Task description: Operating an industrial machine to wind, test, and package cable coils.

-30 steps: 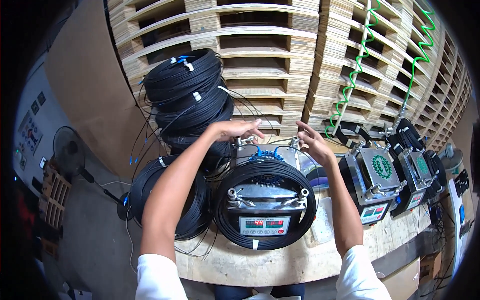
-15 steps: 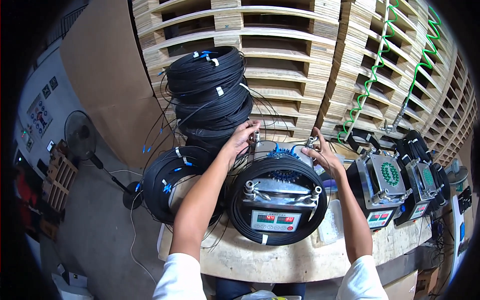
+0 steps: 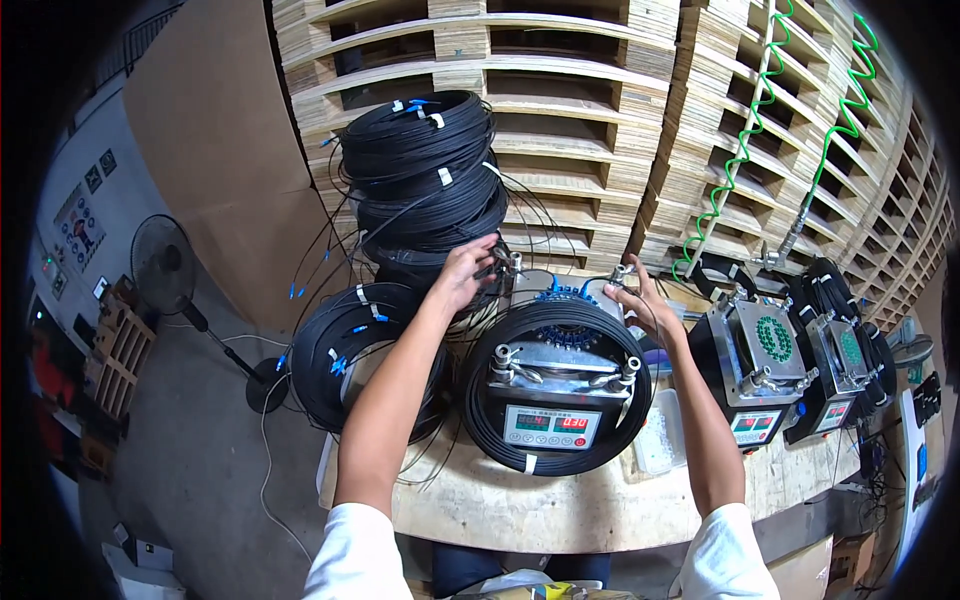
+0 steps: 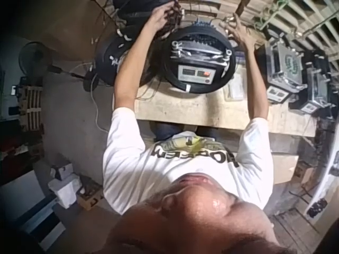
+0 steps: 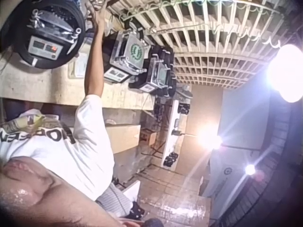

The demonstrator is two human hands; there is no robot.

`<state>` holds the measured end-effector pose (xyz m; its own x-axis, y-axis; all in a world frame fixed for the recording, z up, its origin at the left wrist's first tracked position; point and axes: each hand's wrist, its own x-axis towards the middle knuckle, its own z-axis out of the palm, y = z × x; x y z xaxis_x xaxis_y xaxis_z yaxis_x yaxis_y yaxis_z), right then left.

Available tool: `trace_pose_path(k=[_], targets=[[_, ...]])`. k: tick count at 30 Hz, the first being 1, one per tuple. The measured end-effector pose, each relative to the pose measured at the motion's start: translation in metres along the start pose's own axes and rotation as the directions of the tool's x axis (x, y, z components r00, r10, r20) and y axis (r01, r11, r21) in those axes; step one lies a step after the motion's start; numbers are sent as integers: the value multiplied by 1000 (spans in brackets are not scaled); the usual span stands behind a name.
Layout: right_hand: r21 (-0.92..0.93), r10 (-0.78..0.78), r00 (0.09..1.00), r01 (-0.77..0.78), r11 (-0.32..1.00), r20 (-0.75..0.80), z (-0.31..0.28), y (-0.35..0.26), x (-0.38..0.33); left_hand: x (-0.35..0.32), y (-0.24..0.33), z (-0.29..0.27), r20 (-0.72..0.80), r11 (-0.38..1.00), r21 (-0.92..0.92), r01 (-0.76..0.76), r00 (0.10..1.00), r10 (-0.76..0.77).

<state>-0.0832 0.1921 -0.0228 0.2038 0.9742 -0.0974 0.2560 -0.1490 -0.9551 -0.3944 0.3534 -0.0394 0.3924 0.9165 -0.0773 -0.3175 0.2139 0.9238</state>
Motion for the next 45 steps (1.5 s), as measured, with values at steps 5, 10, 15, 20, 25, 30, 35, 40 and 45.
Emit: trace_pose_path(k=[5,10,15,20,25,30,35,40,45], targets=[[102,34,999,-36,994,25,11,-11,-10,-10,13,9,-166,768,627,129,986,-30],[113,28,998,-34,993,48,21,-8,-6,4,-15,-16,-7,957,289,7,1000,-5],[126,-9,1000,12,992,-24,22,-4,-3,-34,2,-22,-28,890,449,84,996,-80],[17,-140,988,141,990,-64,-1,2,-11,-116,32,18,54,584,670,-458,815,577],[-173,-467,674,457,872,-573,-5,-3,-54,-218,-3,38,487,97,745,-660,637,598],[-330,-644,548,566,755,-534,63,-14,-142,-221,-19,30,477,315,668,-674,713,513],[-521,-745,560,540,661,-363,92,1,-174,-208,-14,11,512,492,479,-727,687,516],[-554,-781,541,564,612,-312,96,11,-175,-226,-5,-6,480,579,482,-658,751,453],[-609,-766,568,504,613,-301,100,10,-178,-249,-14,9,226,286,805,-520,715,662]])
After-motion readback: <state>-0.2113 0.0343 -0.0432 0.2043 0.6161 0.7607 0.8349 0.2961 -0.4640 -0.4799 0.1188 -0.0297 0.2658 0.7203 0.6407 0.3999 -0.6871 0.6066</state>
